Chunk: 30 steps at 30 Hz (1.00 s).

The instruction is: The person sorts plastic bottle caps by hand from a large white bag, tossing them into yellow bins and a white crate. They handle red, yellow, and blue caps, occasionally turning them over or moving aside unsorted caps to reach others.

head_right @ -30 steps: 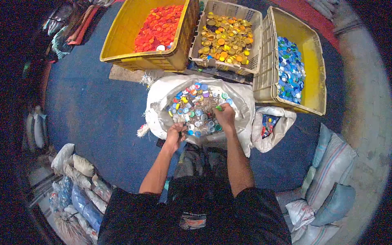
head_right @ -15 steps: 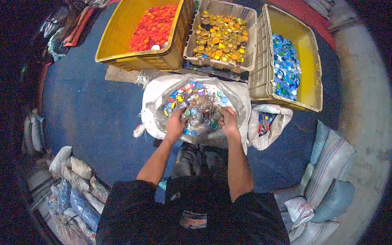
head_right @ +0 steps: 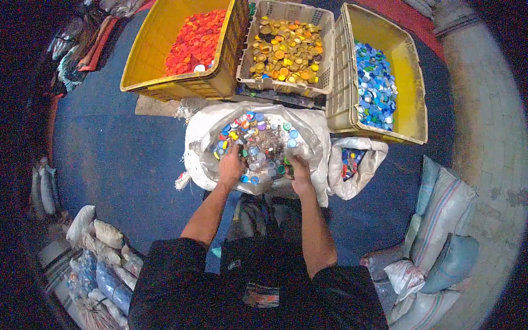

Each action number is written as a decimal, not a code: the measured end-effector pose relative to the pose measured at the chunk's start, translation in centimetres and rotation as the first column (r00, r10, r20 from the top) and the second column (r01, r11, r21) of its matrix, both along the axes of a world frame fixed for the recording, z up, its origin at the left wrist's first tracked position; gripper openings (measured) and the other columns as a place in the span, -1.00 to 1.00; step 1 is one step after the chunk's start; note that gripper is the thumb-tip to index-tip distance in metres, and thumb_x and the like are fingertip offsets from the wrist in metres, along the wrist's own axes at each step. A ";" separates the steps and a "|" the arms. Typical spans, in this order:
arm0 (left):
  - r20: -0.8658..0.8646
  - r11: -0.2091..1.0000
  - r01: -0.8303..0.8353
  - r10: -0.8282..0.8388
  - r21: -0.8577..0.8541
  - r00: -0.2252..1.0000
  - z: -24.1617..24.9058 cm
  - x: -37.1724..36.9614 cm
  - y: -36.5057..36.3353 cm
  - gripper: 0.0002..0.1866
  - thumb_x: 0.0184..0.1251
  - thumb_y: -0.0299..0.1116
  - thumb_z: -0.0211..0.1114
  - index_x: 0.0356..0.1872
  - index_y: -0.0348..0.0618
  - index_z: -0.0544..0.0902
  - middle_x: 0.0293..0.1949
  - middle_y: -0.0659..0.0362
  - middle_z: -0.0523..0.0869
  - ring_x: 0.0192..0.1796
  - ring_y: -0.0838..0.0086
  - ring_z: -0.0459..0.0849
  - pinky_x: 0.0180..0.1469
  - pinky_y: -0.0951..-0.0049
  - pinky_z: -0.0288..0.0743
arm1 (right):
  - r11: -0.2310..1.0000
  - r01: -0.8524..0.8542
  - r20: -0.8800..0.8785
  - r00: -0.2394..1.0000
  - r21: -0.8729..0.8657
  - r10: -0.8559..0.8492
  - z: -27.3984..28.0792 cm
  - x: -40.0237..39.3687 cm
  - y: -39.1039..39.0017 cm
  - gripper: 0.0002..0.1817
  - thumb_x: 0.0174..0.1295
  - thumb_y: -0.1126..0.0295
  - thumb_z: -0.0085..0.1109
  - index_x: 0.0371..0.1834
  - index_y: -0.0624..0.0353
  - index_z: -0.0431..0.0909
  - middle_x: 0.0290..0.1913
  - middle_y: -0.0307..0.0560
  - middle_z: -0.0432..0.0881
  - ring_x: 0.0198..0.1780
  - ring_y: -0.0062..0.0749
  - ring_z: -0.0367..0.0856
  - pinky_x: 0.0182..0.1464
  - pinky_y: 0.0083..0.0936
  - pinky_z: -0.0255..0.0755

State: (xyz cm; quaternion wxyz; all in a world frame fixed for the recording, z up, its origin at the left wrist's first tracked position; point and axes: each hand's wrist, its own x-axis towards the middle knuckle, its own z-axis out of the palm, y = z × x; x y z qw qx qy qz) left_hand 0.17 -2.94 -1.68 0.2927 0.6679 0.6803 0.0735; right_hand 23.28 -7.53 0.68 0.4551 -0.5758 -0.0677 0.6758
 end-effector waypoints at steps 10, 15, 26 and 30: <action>0.098 0.998 -0.034 0.028 0.059 0.995 0.8 0.0 -0.6 -0.57 0.07 -0.30 0.38 0.01 -0.06 0.53 -0.02 -0.01 0.57 -0.09 0.01 0.63 -0.11 0.09 0.53 | 0.997 0.082 0.025 0.996 -0.010 -0.082 0.0 0.1 -0.3 -0.53 0.29 -0.08 0.10 -0.57 0.04 0.32 -0.63 -0.23 0.36 -0.60 -0.51 0.38 -0.62 -0.55 0.15; 0.096 0.994 0.014 -0.024 0.106 0.995 -0.3 -0.2 -0.6 -0.57 0.08 -0.31 0.37 0.02 -0.08 0.54 -0.03 0.01 0.60 -0.08 0.01 0.62 -0.08 0.11 0.52 | 0.992 0.100 0.014 0.995 -0.079 -0.099 0.4 -0.2 -0.3 -0.47 0.29 -0.14 0.04 -0.65 0.01 0.26 -0.64 -0.16 0.41 -0.59 -0.36 0.44 -0.58 -0.45 0.24; 0.185 0.961 -0.165 0.124 0.224 0.975 -1.9 0.1 -0.5 -0.56 0.04 -0.32 0.40 -0.04 -0.21 0.53 -0.20 -0.01 0.64 -0.14 0.07 0.64 -0.09 0.11 0.52 | 0.981 0.152 -0.009 0.988 -0.116 -0.154 1.5 0.1 -1.4 -0.59 0.32 0.01 0.08 -0.58 0.03 0.34 -0.59 -0.18 0.47 -0.53 -0.37 0.50 -0.49 -0.39 0.36; 0.566 0.911 -0.383 0.398 -0.152 0.722 -1.9 -0.7 -0.7 -0.71 0.10 -0.28 0.43 -0.23 -0.14 0.54 -0.49 0.19 0.57 -0.51 0.41 0.52 -0.44 0.40 0.42 | 0.998 0.041 0.079 0.996 -0.049 -0.037 0.8 0.5 -2.0 -0.68 0.26 0.14 0.20 -0.52 0.06 0.41 -0.56 -0.21 0.47 -0.55 -0.43 0.49 -0.54 -0.46 0.34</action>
